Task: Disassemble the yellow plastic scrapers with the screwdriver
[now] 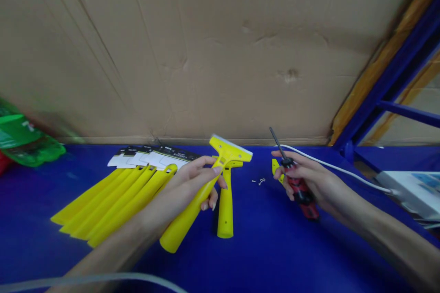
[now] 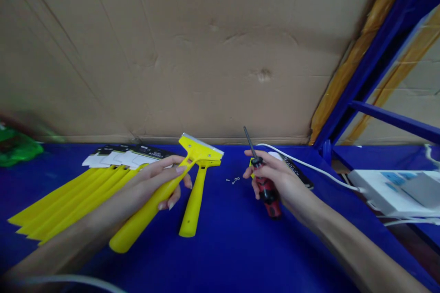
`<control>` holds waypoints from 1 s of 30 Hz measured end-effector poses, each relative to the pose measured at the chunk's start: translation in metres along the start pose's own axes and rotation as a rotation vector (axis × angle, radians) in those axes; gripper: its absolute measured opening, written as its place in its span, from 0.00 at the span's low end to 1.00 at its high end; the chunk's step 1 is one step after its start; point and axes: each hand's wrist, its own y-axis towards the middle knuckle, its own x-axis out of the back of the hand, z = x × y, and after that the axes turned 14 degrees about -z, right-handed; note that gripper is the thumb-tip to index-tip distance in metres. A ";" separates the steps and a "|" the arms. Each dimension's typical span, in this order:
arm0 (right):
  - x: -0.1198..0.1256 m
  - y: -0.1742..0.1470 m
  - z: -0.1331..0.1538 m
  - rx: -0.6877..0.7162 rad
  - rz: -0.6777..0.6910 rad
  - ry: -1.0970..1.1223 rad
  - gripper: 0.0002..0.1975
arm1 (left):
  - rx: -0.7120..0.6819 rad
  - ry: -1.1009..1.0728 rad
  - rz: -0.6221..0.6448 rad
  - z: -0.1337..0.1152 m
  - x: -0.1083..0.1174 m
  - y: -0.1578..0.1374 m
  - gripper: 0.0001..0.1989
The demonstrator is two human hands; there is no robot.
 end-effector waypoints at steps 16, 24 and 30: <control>0.038 -0.037 0.003 0.246 -0.025 -0.376 0.27 | 0.282 -0.151 0.197 0.008 0.009 -0.004 0.25; 0.041 -0.035 0.012 0.324 -0.102 -0.380 0.15 | 0.212 -0.193 0.157 0.014 -0.004 -0.006 0.21; 0.040 -0.035 0.011 0.330 -0.079 -0.332 0.14 | 0.182 -0.209 0.157 0.011 -0.006 -0.009 0.21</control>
